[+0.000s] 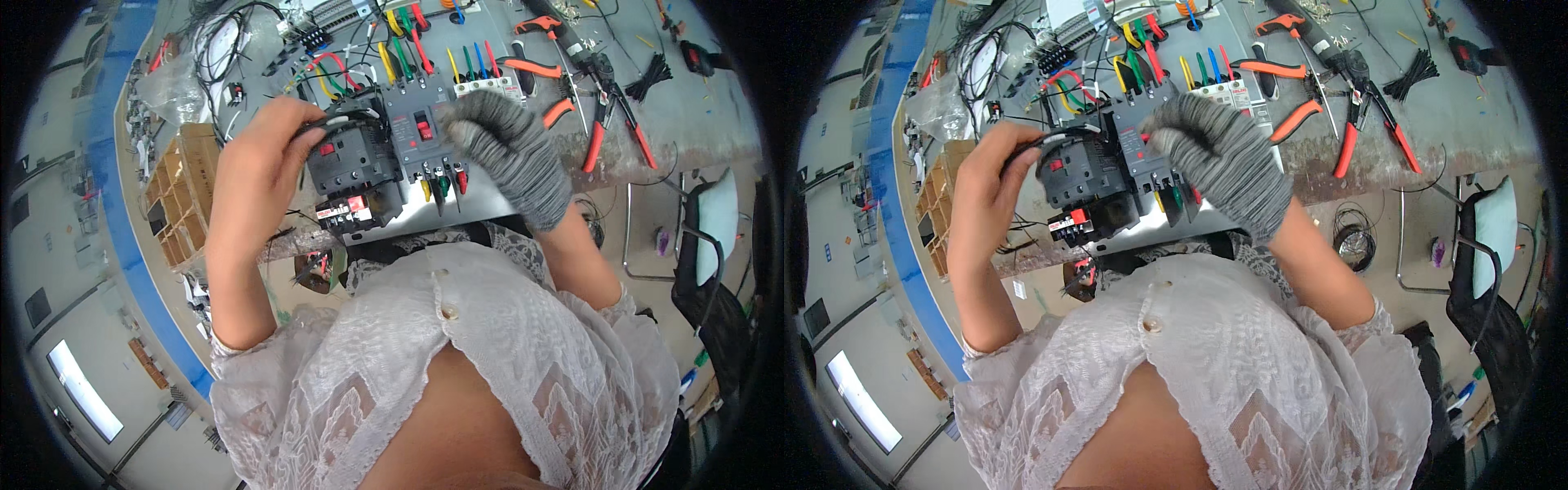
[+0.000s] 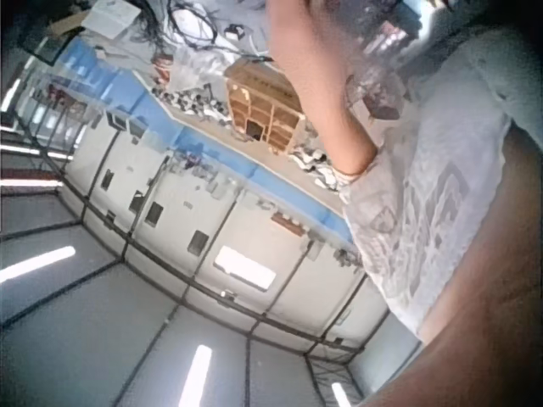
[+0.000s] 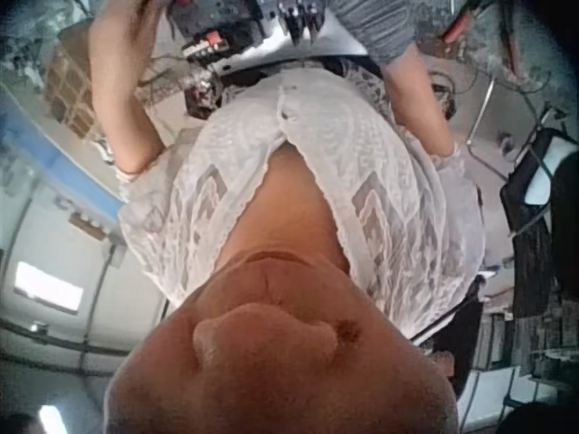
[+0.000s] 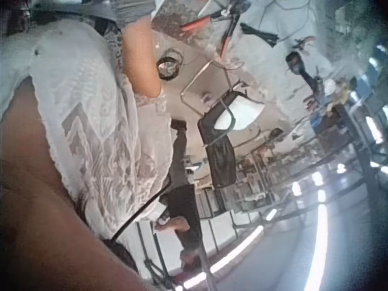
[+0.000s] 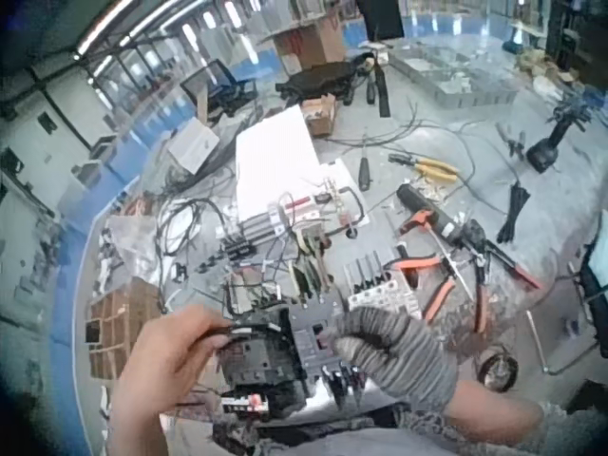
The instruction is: The person connects black wires to terminals on an electrical control box. They strip wire ends, insert them into terminal blocks, and tighten screws to secure the connections. The person also handles a white paper document and various tools on the workbench.
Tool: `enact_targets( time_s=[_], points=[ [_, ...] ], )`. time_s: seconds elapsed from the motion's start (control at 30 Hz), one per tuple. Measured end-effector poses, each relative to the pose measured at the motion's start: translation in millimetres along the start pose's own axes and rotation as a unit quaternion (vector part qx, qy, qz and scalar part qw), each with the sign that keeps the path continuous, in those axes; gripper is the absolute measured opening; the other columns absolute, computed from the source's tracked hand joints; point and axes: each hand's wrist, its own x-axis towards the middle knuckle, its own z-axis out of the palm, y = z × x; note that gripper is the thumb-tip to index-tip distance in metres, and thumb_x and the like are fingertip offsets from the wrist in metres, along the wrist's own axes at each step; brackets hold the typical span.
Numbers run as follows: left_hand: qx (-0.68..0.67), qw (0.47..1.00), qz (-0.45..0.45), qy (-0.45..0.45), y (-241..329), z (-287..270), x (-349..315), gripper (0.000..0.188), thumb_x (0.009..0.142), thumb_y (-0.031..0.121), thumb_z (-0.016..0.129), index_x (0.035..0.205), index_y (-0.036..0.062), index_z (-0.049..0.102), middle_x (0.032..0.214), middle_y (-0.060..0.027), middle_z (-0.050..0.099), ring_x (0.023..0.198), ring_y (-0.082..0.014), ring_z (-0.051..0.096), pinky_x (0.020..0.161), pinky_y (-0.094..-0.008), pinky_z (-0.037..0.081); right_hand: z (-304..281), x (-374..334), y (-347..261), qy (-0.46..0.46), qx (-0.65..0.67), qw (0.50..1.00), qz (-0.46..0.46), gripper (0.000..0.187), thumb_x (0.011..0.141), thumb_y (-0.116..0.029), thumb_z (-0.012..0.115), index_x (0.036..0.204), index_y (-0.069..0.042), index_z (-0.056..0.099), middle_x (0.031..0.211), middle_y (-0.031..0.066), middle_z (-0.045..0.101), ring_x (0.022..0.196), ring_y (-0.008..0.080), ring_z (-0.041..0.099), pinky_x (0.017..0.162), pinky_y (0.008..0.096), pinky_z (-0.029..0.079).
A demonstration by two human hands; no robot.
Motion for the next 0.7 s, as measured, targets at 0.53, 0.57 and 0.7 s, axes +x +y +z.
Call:
enact_targets(
  time_s=[0.53,0.57,0.7],
  points=[
    [-0.233,0.963,-0.13,0.027,-26.1,-33.8,-56.3,0.018,0.094,0.014,0.057,0.106,0.0004,0.06,0.08,0.0019,0.055,0.072,-0.0047,0.046,0.065,-0.02,0.039,113.4,18.1,-0.9,-0.083,0.691,0.661,0.28,0.028,0.099,-0.024,0.048,0.103,0.001,0.059,0.091,0.0106,0.066,0.067,0.0145,0.061,0.049,0.0218,0.049],
    [-0.263,0.955,-0.137,0.016,-26.2,-33.3,-57.1,0.019,0.094,0.014,0.056,0.106,-0.0001,0.06,0.08,0.0015,0.056,0.071,-0.0051,0.046,0.065,-0.0202,0.039,114.0,20.3,8.6,-0.101,0.704,0.648,0.272,0.027,0.099,-0.024,0.049,0.102,0.0,0.06,0.088,0.0094,0.065,0.066,0.014,0.06,0.049,0.0212,0.047],
    [-0.341,0.928,-0.149,-0.022,-45.5,-29.6,-61.1,0.022,0.095,0.016,0.054,0.108,-0.0012,0.059,0.083,-0.0016,0.06,0.071,-0.0072,0.053,0.065,-0.0212,0.044,113.0,18.4,2.0,-0.134,0.686,0.665,0.263,0.023,0.098,-0.02,0.049,0.107,0.0,0.059,0.086,0.0068,0.063,0.067,0.0125,0.058,0.047,0.0201,0.044]
  ],
)
